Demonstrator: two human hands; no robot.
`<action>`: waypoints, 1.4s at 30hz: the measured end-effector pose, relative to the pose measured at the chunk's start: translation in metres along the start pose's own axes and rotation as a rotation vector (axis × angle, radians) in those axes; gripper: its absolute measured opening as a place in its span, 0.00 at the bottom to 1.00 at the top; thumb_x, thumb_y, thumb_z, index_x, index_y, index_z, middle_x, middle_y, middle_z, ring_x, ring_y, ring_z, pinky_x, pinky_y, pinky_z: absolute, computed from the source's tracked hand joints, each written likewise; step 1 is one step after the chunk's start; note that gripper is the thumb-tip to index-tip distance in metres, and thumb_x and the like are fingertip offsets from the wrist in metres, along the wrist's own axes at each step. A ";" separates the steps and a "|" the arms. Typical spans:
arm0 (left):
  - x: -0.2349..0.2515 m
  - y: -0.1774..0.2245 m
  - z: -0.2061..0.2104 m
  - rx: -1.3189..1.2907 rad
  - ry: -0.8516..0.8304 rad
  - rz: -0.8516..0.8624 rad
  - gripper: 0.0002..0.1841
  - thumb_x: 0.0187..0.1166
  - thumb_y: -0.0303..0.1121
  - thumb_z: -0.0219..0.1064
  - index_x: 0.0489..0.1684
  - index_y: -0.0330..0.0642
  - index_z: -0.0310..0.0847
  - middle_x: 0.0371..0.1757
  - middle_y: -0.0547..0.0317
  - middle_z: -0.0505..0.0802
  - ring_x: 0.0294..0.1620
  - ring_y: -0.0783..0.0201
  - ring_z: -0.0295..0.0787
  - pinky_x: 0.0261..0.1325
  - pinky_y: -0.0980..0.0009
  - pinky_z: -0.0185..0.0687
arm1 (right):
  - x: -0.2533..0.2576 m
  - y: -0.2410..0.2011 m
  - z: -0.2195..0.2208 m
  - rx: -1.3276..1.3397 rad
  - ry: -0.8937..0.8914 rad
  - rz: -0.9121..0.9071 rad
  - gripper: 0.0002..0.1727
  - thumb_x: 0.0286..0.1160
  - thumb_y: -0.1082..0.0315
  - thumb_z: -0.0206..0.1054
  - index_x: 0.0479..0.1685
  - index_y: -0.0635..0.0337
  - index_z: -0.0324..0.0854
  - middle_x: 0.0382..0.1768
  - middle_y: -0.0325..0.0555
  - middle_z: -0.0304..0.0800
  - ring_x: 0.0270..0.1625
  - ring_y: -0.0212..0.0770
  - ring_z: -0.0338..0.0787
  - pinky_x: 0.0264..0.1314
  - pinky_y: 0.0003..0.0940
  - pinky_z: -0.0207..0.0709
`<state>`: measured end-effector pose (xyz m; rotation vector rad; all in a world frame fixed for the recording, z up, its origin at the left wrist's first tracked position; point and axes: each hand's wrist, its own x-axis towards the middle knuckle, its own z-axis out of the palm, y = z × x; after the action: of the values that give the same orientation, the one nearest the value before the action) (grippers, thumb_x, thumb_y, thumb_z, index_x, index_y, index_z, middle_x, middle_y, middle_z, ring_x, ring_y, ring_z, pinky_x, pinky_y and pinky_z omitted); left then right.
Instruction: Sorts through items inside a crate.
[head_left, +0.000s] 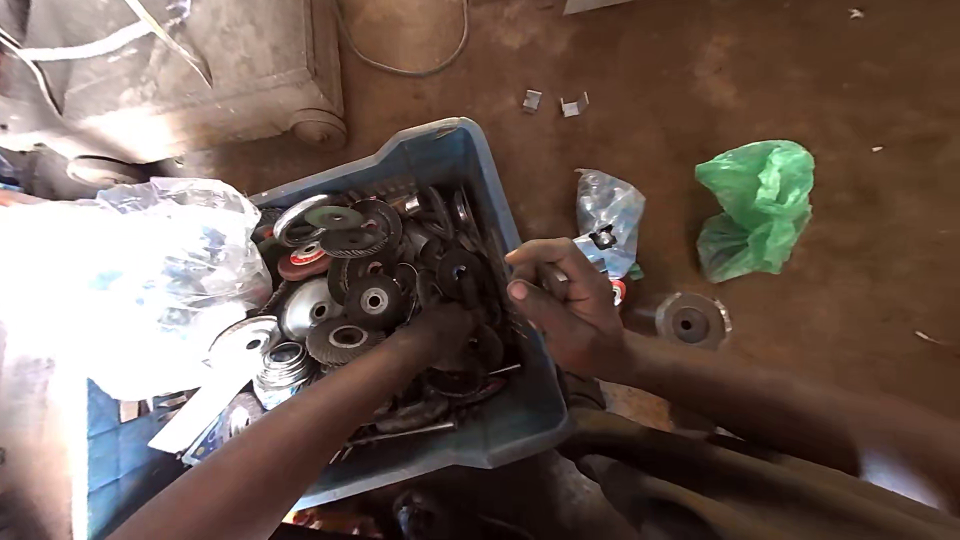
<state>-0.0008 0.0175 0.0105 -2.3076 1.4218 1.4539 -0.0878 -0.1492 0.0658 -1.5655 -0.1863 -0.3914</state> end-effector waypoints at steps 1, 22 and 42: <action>-0.001 -0.003 -0.001 0.024 -0.021 0.014 0.27 0.69 0.52 0.79 0.66 0.51 0.85 0.56 0.51 0.93 0.63 0.48 0.88 0.79 0.37 0.67 | 0.000 0.000 0.000 -0.002 -0.003 -0.005 0.14 0.80 0.74 0.59 0.61 0.65 0.77 0.28 0.33 0.76 0.23 0.24 0.72 0.23 0.18 0.70; -0.059 -0.010 -0.023 0.196 0.766 -0.161 0.33 0.65 0.34 0.81 0.73 0.34 0.80 0.77 0.24 0.78 0.82 0.23 0.68 0.81 0.23 0.55 | 0.003 0.002 -0.002 -0.032 -0.029 -0.077 0.13 0.80 0.75 0.60 0.60 0.69 0.77 0.30 0.36 0.75 0.25 0.23 0.71 0.26 0.16 0.70; -0.037 0.015 -0.070 0.346 -0.300 -0.138 0.16 0.61 0.52 0.80 0.30 0.50 0.91 0.43 0.55 0.93 0.53 0.47 0.88 0.68 0.36 0.73 | 0.001 0.001 -0.004 0.036 -0.044 -0.016 0.13 0.79 0.76 0.60 0.61 0.66 0.76 0.28 0.35 0.76 0.22 0.23 0.71 0.22 0.17 0.69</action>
<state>0.0315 -0.0005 0.0822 -1.8524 1.2826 1.3235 -0.0872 -0.1531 0.0656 -1.5388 -0.2394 -0.3645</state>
